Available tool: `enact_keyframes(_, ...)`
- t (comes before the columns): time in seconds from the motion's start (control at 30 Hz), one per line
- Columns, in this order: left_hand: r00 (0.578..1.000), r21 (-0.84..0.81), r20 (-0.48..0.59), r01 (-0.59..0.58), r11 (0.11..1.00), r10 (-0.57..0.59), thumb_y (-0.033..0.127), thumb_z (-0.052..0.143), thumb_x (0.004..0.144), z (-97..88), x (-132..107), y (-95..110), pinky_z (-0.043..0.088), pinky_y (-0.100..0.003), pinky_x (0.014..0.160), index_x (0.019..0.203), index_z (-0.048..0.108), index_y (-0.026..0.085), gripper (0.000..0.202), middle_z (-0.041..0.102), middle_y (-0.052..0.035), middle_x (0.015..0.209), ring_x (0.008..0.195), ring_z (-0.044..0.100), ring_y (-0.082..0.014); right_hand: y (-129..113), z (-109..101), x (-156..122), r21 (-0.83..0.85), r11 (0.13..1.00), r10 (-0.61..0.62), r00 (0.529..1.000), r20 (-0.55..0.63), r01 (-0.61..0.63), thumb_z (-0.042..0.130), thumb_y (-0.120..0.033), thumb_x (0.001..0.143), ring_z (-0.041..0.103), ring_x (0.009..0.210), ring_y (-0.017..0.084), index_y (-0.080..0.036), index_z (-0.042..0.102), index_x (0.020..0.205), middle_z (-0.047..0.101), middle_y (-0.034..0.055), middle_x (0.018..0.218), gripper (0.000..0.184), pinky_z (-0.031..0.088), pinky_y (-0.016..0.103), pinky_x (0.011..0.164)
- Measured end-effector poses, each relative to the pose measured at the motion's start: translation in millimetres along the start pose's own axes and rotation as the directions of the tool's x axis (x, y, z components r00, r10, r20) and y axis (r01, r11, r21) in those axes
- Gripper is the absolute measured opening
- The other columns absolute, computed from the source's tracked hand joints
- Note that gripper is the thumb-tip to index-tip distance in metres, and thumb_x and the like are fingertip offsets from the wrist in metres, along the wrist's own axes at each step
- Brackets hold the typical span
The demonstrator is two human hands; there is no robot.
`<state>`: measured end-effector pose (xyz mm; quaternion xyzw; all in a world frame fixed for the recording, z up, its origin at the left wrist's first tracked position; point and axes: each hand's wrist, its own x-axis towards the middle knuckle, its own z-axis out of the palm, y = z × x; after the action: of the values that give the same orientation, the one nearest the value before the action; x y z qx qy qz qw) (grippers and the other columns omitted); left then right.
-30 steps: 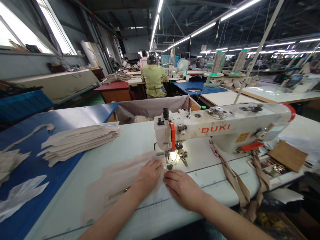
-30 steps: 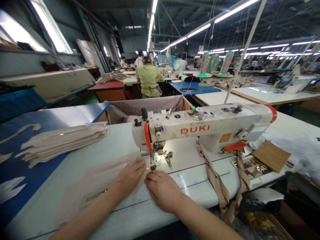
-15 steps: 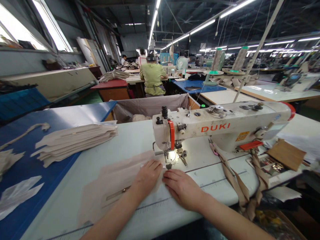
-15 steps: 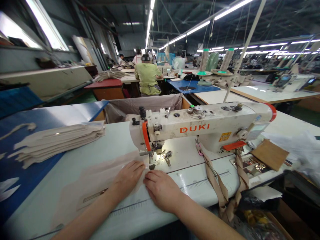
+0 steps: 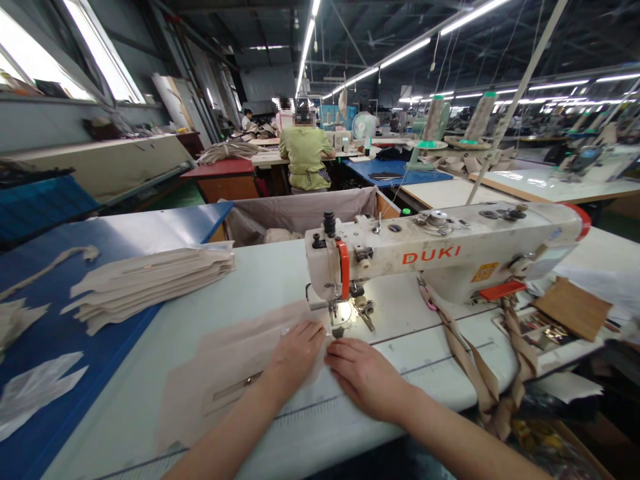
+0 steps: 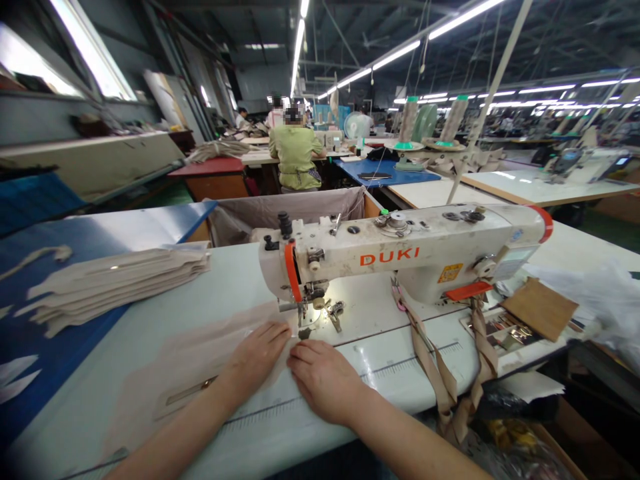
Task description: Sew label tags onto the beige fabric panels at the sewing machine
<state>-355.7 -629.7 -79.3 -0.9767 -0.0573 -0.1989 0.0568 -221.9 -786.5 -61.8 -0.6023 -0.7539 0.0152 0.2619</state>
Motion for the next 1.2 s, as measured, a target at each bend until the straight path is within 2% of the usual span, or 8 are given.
enact_keyframes(0.43,0.998,-0.038,0.056,0.04,0.998,-0.037,0.002,0.042,0.087,-1.4,-2,4,0.051,-0.037,0.09,0.109,0.062,0.014,0.032,0.067,-0.0104,0.106,0.103,0.061,-0.0232,1,1,0,0.013,1.0,-0.006,1.0,0.011,0.006,0.051,-0.015,0.093,0.057,0.115,0.019,-0.015,0.065,0.116,0.067,0.0102,0.119,0.028,0.045,0.035,0.106)
enact_keyframes(0.57,1.0,-0.048,-0.001,0.024,0.999,-0.024,0.008,0.042,0.091,-6.7,-2,10,0.052,-0.039,0.091,0.109,0.063,0.012,0.028,0.069,-0.0124,0.105,0.104,0.062,-0.0243,4,-3,2,0.026,0.999,-0.045,0.999,-0.004,0.045,0.051,-0.014,0.093,0.057,0.113,0.019,-0.015,0.066,0.112,0.067,0.0094,0.118,0.025,0.045,0.033,0.105)
enact_keyframes(0.67,0.995,-0.105,-0.037,0.091,0.99,-0.096,0.014,0.043,0.093,-9.6,-3,14,0.053,-0.04,0.091,0.112,0.062,0.012,0.027,0.068,-0.0131,0.108,0.104,0.062,-0.0244,8,-10,9,-0.037,0.999,-0.015,0.999,0.042,0.017,0.052,-0.015,0.094,0.059,0.103,0.018,-0.015,0.067,0.106,0.069,0.0068,0.106,0.02,0.048,0.03,0.098)
enact_keyframes(0.8,0.987,-0.158,-0.018,0.154,0.975,-0.158,0.018,0.048,0.091,-10.8,-6,15,0.053,-0.042,0.094,0.117,0.062,0.015,0.029,0.068,-0.0122,0.114,0.108,0.062,-0.0246,14,-15,21,-0.149,0.987,0.079,0.995,0.066,-0.068,0.052,-0.016,0.094,0.058,0.094,0.021,-0.015,0.066,0.102,0.068,0.0076,0.096,0.017,0.05,0.035,0.089)
enact_keyframes(1.0,0.991,-0.127,-0.002,0.134,0.983,-0.135,0.026,0.054,0.089,-8.7,-10,13,0.054,-0.044,0.095,0.123,0.06,0.012,0.037,0.066,-0.0156,0.121,0.111,0.062,-0.0278,21,-16,33,-0.221,0.974,0.08,0.992,0.098,-0.057,0.057,-0.018,0.091,0.057,0.092,0.023,-0.013,0.067,0.098,0.065,0.0084,0.092,0.013,0.048,0.036,0.086)
enact_keyframes(1.2,0.993,-0.106,0.02,0.119,0.987,-0.117,0.028,0.051,0.091,-1.0,-3,10,0.054,-0.046,0.094,0.123,0.061,0.01,0.038,0.066,-0.0165,0.122,0.112,0.062,-0.0285,34,-17,36,-0.244,0.969,0.062,0.992,0.113,-0.033,0.055,-0.017,0.093,0.056,0.089,0.021,-0.015,0.067,0.089,0.064,0.0068,0.087,0.013,0.044,0.032,0.084)
